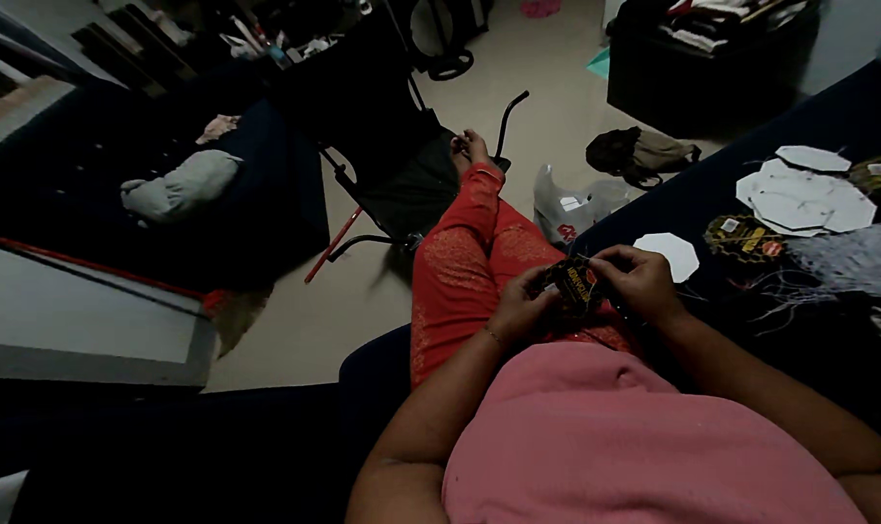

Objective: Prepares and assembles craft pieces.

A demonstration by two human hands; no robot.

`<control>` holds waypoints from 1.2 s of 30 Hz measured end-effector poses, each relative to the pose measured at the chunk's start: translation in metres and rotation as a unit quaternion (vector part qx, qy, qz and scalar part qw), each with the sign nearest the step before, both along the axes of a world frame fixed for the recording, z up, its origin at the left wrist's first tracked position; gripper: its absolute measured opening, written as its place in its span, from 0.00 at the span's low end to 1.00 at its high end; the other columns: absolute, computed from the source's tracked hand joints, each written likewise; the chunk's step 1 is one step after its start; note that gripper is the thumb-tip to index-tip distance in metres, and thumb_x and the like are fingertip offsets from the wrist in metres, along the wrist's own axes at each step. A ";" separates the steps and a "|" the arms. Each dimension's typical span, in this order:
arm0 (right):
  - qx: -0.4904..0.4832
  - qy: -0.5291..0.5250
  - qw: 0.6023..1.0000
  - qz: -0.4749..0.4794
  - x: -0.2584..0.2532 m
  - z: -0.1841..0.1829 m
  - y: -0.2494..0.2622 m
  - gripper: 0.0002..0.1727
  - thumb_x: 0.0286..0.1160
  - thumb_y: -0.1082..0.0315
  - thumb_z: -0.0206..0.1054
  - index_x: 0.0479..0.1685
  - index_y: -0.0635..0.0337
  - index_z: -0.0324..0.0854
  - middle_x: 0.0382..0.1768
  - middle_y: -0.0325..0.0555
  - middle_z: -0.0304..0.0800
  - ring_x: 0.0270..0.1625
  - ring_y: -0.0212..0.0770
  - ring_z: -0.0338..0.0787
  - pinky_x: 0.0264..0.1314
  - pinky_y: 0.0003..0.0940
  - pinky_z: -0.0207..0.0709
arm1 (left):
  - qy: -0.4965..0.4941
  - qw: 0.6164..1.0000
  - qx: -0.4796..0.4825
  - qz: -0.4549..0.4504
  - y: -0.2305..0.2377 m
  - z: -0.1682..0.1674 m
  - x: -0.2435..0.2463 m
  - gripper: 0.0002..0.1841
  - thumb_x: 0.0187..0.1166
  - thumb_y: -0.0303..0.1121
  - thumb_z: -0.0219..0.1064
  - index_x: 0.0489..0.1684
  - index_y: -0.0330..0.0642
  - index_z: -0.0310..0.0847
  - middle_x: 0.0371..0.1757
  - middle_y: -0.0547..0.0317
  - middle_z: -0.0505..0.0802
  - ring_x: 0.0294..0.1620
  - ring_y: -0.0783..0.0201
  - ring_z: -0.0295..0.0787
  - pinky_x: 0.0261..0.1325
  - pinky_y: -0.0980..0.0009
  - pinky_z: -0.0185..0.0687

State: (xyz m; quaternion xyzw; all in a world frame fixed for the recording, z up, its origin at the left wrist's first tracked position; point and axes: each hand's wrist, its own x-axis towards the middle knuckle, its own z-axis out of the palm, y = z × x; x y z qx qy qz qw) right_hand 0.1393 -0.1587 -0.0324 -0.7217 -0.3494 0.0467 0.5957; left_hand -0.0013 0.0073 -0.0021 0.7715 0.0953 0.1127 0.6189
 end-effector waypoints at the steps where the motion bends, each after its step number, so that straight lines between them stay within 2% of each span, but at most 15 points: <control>1: 0.005 -0.021 1.000 -0.009 0.000 -0.002 0.001 0.08 0.75 0.67 0.72 0.38 0.63 0.90 0.31 0.40 0.92 0.30 0.23 0.87 0.38 0.23 0.84 | 0.003 1.000 -0.001 0.012 -0.001 0.000 0.000 0.15 0.80 0.22 0.63 0.61 0.23 0.81 0.52 0.48 0.92 0.51 0.72 0.90 0.61 0.73 0.85; 5: 0.030 -0.126 0.991 -0.044 -0.001 0.003 0.001 0.09 0.73 0.67 0.70 0.35 0.65 0.90 0.35 0.47 0.92 0.34 0.29 0.87 0.42 0.26 0.82 | 0.005 0.999 0.024 0.043 0.000 -0.003 -0.001 0.13 0.78 0.22 0.65 0.55 0.24 0.84 0.46 0.50 0.93 0.45 0.74 0.89 0.55 0.75 0.86; 8: 0.030 -0.179 0.983 -0.011 -0.006 0.007 0.000 0.10 0.75 0.67 0.69 0.35 0.65 0.90 0.40 0.50 0.92 0.42 0.35 0.91 0.48 0.31 0.86 | -0.005 0.996 0.073 0.055 0.001 -0.007 -0.001 0.11 0.77 0.24 0.66 0.50 0.25 0.86 0.43 0.51 0.93 0.42 0.74 0.89 0.52 0.76 0.86; 14: -0.001 -0.240 0.971 0.017 -0.018 0.003 0.009 0.12 0.76 0.64 0.67 0.35 0.62 0.91 0.43 0.51 0.92 0.44 0.42 0.91 0.49 0.38 0.87 | -0.038 0.984 0.161 0.059 -0.002 -0.006 -0.003 0.10 0.76 0.24 0.67 0.48 0.24 0.88 0.43 0.47 0.93 0.43 0.69 0.91 0.54 0.73 0.87; 25: 0.007 -0.243 0.969 0.033 -0.024 0.009 0.008 0.12 0.77 0.63 0.66 0.35 0.61 0.92 0.44 0.49 0.92 0.44 0.39 0.91 0.49 0.35 0.87 | -0.078 0.976 0.199 0.052 -0.001 -0.012 -0.003 0.09 0.74 0.22 0.67 0.45 0.24 0.88 0.41 0.46 0.93 0.42 0.68 0.91 0.53 0.73 0.87; 30: 0.000 -0.228 0.973 0.022 -0.020 0.004 0.011 0.12 0.77 0.64 0.67 0.36 0.63 0.91 0.44 0.51 0.91 0.40 0.38 0.90 0.45 0.32 0.87 | -0.083 0.975 0.201 0.045 -0.001 -0.011 -0.004 0.09 0.74 0.22 0.67 0.45 0.23 0.88 0.41 0.45 0.93 0.42 0.67 0.92 0.54 0.72 0.88; 36: -0.013 -0.208 0.977 0.036 -0.021 0.006 0.010 0.12 0.78 0.65 0.66 0.36 0.65 0.91 0.55 0.57 0.90 0.35 0.36 0.89 0.39 0.29 0.86 | -0.102 0.964 0.245 0.031 -0.003 -0.009 -0.004 0.09 0.73 0.21 0.67 0.44 0.24 0.88 0.41 0.43 0.93 0.42 0.63 0.92 0.54 0.69 0.88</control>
